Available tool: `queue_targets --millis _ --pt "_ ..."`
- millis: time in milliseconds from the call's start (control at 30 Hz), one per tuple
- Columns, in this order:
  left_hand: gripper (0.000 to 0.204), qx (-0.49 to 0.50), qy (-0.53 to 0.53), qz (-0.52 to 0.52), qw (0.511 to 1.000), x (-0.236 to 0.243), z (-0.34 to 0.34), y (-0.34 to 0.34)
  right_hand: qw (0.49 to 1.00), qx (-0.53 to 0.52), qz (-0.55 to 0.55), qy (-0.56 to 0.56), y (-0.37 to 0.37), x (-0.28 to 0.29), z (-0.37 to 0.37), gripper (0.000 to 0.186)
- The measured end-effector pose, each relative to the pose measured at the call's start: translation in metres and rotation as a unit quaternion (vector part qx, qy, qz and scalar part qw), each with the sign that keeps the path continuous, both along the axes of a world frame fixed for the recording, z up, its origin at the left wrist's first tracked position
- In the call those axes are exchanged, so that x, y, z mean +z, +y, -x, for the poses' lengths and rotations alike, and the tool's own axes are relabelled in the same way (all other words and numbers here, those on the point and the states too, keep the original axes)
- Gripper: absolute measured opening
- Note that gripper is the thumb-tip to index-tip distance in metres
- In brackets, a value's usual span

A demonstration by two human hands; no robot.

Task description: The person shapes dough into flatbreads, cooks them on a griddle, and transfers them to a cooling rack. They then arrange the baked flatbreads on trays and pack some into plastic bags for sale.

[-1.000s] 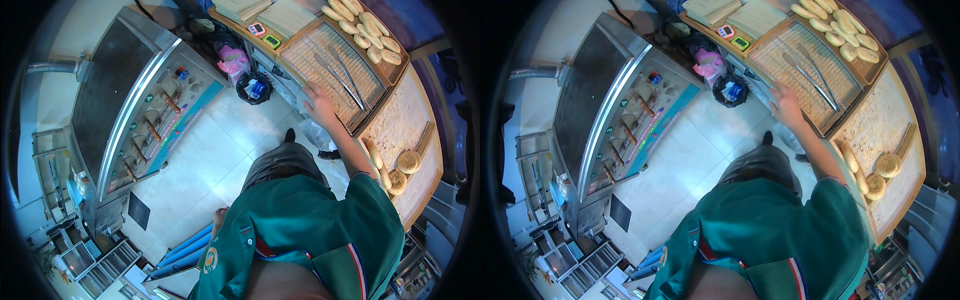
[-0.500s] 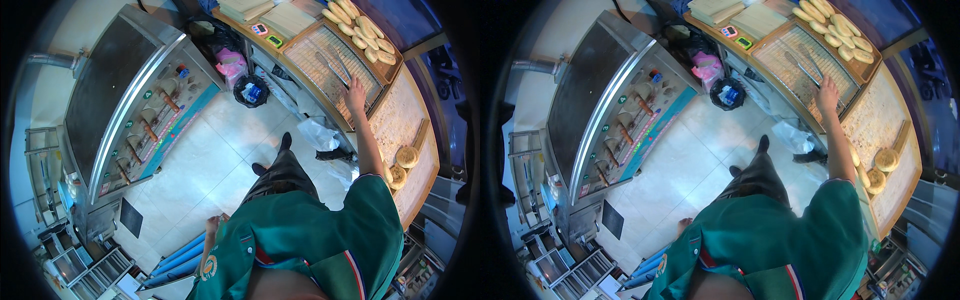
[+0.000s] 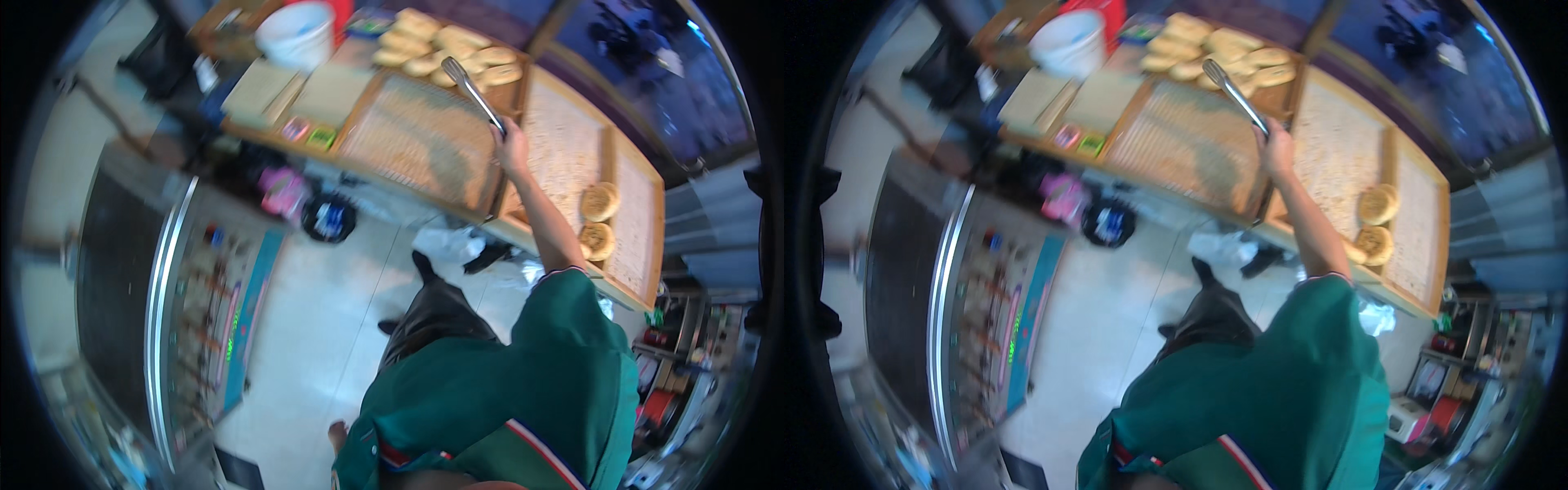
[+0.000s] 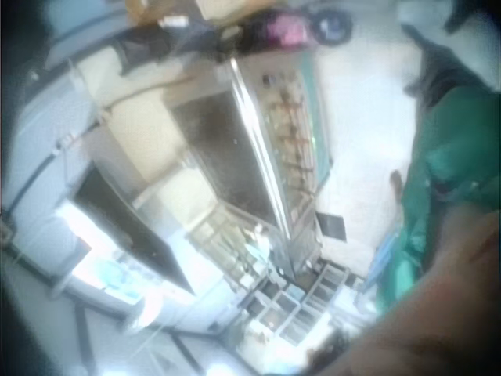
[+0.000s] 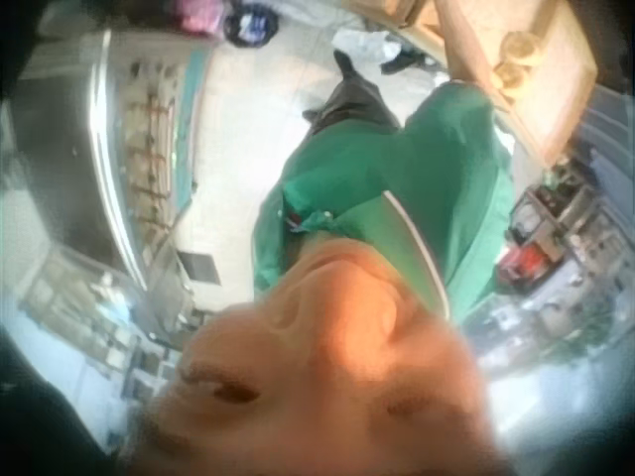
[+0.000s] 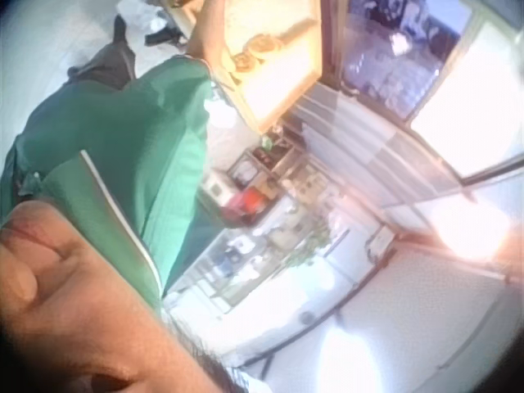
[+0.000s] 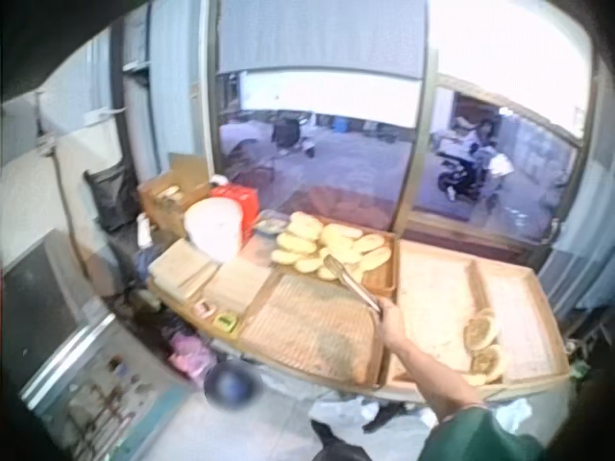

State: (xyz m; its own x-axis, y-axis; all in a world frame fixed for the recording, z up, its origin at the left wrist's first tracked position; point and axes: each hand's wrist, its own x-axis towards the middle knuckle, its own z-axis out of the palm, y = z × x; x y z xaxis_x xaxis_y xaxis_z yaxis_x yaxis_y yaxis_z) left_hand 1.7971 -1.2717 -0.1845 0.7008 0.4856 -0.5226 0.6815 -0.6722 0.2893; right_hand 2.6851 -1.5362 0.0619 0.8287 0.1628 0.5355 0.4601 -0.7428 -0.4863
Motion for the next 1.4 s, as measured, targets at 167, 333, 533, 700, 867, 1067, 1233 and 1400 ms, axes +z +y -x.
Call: queue_targets --millis 167,333,533,700,867,1067,1233,1400 --pt "0.015 -0.014 -0.029 -0.031 0.999 0.015 -0.072 0.024 0.967 -0.103 -0.225 -0.059 -0.071 0.079 -0.099 0.032" --pt "0.014 0.135 -0.034 0.092 0.986 0.018 -0.169 0.009 0.888 -0.152 -0.421 -0.102 -0.167 0.146 -0.211 0.039" --pt "0.019 0.438 0.004 0.252 0.863 0.032 -0.275 -0.006 0.816 -0.146 -0.532 -0.172 -0.253 0.172 -0.285 0.034" --pt "0.028 0.318 0.027 0.228 0.92 0.047 -0.318 0.007 0.845 -0.144 -0.487 -0.168 -0.264 0.15 -0.289 0.031" --pt "0.03 0.303 0.05 0.215 0.927 0.05 -0.339 0.035 0.866 -0.129 -0.466 -0.127 -0.262 0.125 -0.283 0.032" --pt "0.032 0.248 0.058 0.191 0.948 0.047 -0.383 0.069 0.859 -0.123 -0.491 -0.083 -0.219 0.122 -0.248 0.033" --pt "0.035 0.193 0.029 0.156 0.968 0.057 -0.444 0.094 0.923 0.055 -0.322 0.206 -0.136 0.085 -0.17 0.035" --pt "0.037 0.162 -0.012 0.118 0.98 0.074 -0.498 0.111 0.89 0.413 0.147 0.125 -0.081 0.069 -0.114 0.044"
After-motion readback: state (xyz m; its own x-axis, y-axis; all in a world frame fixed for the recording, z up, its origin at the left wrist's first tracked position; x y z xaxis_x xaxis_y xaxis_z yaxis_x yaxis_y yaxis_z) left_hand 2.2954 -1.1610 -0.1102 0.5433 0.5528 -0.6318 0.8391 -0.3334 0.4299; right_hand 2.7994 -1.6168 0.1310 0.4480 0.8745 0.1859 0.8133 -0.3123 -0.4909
